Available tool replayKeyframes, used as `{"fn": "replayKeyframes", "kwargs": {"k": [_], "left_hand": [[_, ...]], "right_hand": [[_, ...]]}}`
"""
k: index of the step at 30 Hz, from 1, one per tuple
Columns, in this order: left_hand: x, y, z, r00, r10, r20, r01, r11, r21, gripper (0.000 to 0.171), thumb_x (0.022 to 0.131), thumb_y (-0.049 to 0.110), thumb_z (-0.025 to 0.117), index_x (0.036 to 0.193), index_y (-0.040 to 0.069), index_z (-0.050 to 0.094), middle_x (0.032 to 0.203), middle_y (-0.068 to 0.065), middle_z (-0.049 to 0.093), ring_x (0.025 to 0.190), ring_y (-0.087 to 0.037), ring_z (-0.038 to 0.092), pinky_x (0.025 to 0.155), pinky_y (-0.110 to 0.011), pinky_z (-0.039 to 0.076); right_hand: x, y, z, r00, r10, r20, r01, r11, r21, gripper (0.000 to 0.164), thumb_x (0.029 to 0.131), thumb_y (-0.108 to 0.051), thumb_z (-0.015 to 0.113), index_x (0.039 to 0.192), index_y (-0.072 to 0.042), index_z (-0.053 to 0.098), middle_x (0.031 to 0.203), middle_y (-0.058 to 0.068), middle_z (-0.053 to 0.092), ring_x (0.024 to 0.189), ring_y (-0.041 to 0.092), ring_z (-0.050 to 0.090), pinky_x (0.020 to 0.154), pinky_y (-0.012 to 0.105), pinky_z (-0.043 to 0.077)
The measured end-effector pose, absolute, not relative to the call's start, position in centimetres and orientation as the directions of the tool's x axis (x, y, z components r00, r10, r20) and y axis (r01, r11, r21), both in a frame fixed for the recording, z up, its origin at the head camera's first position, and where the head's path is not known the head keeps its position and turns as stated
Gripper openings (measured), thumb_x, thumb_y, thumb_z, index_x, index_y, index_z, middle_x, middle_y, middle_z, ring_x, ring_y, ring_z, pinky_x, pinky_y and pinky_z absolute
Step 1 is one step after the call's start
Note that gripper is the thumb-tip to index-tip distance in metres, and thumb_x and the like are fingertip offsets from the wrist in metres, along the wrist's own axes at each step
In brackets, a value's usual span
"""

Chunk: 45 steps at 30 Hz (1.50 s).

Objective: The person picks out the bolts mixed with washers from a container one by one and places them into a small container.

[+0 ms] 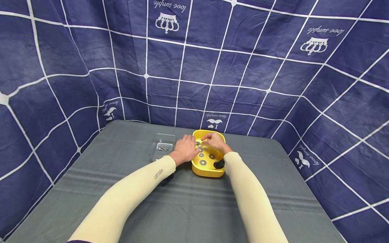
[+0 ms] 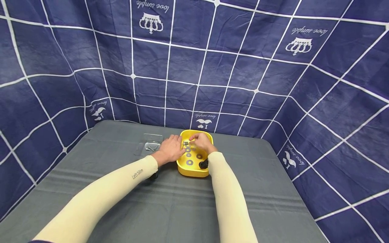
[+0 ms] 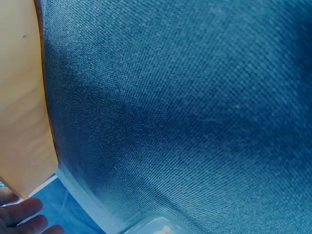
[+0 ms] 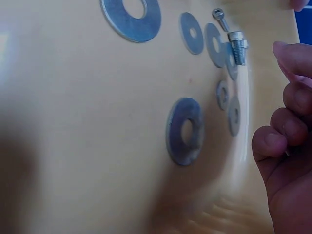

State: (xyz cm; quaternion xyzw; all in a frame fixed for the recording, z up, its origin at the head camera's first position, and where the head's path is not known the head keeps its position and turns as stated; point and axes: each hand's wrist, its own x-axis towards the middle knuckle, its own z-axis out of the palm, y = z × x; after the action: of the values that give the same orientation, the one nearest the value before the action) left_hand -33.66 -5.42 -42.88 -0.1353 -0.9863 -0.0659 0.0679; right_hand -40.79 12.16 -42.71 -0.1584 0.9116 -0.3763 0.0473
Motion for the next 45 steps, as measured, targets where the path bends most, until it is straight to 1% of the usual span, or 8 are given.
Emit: {"fn": "replayKeyframes", "kwargs": {"k": [7, 10, 15, 20, 29, 33, 37, 45], "left_hand": [[-33.6, -5.0, -42.8, -0.956, 0.255, 0.146, 0.272, 0.956, 0.111, 0.058, 0.097, 0.043, 0.053, 0.136, 0.001, 0.05, 0.129, -0.015, 0.057, 0.125, -0.03, 0.05, 0.102, -0.047, 0.047], [-33.6, -4.8, -42.8, -0.956, 0.256, 0.145, 0.272, 0.957, 0.105, 0.059, 0.098, 0.044, 0.052, 0.138, 0.001, 0.049, 0.13, -0.014, 0.057, 0.126, -0.029, 0.05, 0.102, -0.047, 0.047], [-33.5, -4.6, -42.6, -0.954, 0.258, 0.15, 0.276, 0.955, 0.11, 0.059, 0.098, 0.044, 0.052, 0.138, 0.001, 0.048, 0.13, -0.015, 0.057, 0.126, -0.029, 0.05, 0.102, -0.047, 0.047], [-33.4, -4.5, -42.7, -0.955, 0.256, 0.15, 0.274, 0.955, 0.116, 0.058, 0.098, 0.043, 0.053, 0.137, 0.001, 0.049, 0.13, -0.015, 0.058, 0.125, -0.03, 0.05, 0.101, -0.047, 0.047], [-33.4, -4.4, -42.8, -0.956, 0.244, 0.163, 0.262, 0.96, 0.097, 0.056, 0.098, 0.041, 0.052, 0.138, 0.002, 0.049, 0.128, -0.014, 0.059, 0.123, -0.029, 0.052, 0.1, -0.046, 0.048], [-33.2, -4.5, -42.6, -0.958, 0.241, 0.158, 0.258, 0.961, 0.097, 0.057, 0.099, 0.042, 0.052, 0.139, 0.002, 0.048, 0.127, -0.014, 0.059, 0.122, -0.029, 0.052, 0.1, -0.046, 0.048], [-33.2, -4.6, -42.5, -0.958, 0.24, 0.157, 0.255, 0.963, 0.086, 0.059, 0.099, 0.044, 0.052, 0.139, 0.001, 0.048, 0.126, -0.014, 0.059, 0.121, -0.029, 0.051, 0.1, -0.046, 0.048], [-33.3, -4.9, -42.6, -0.963, 0.234, 0.136, 0.243, 0.968, 0.055, 0.061, 0.098, 0.05, 0.053, 0.134, 0.001, 0.051, 0.125, -0.015, 0.058, 0.122, -0.029, 0.05, 0.099, -0.046, 0.047]], "right_hand": [[-40.6, 12.2, -43.6, -0.948, -0.318, -0.03, -0.193, 0.645, -0.74, 0.016, 0.089, -0.008, 0.071, 0.102, 0.001, 0.075, 0.065, -0.004, 0.046, 0.058, 0.009, 0.039, 0.055, 0.02, 0.031], [-40.6, 12.3, -43.9, -0.949, -0.312, -0.038, -0.18, 0.639, -0.748, 0.016, 0.09, -0.007, 0.069, 0.103, 0.001, 0.075, 0.066, -0.004, 0.047, 0.055, 0.009, 0.037, 0.053, 0.021, 0.03], [-40.7, 12.4, -44.5, -0.956, -0.293, -0.03, -0.17, 0.63, -0.758, 0.018, 0.09, -0.006, 0.066, 0.104, 0.0, 0.075, 0.068, 0.0, 0.05, 0.054, 0.01, 0.039, 0.053, 0.022, 0.032], [-40.8, 12.2, -44.9, -0.959, -0.283, -0.005, -0.178, 0.616, -0.767, 0.019, 0.089, -0.006, 0.067, 0.106, 0.001, 0.075, 0.07, -0.001, 0.053, 0.056, 0.01, 0.041, 0.054, 0.022, 0.033], [-40.8, 11.9, -45.2, -0.969, -0.244, -0.042, -0.109, 0.576, -0.81, 0.021, 0.089, -0.007, 0.07, 0.109, -0.001, 0.074, 0.072, 0.002, 0.055, 0.06, 0.014, 0.046, 0.055, 0.024, 0.037], [-41.0, 11.6, -45.3, -0.973, -0.224, -0.051, -0.091, 0.582, -0.808, 0.019, 0.089, -0.006, 0.069, 0.107, -0.004, 0.074, 0.075, 0.001, 0.058, 0.061, 0.014, 0.048, 0.055, 0.024, 0.038], [-41.2, 11.4, -45.4, -0.975, -0.212, -0.068, -0.073, 0.59, -0.804, 0.02, 0.089, -0.007, 0.07, 0.108, -0.005, 0.074, 0.075, 0.001, 0.057, 0.06, 0.015, 0.047, 0.055, 0.024, 0.038], [-41.2, 10.9, -45.6, -0.968, -0.244, -0.061, -0.099, 0.59, -0.801, 0.022, 0.088, -0.006, 0.07, 0.11, -0.004, 0.074, 0.074, 0.002, 0.058, 0.06, 0.014, 0.048, 0.054, 0.023, 0.039]]}}
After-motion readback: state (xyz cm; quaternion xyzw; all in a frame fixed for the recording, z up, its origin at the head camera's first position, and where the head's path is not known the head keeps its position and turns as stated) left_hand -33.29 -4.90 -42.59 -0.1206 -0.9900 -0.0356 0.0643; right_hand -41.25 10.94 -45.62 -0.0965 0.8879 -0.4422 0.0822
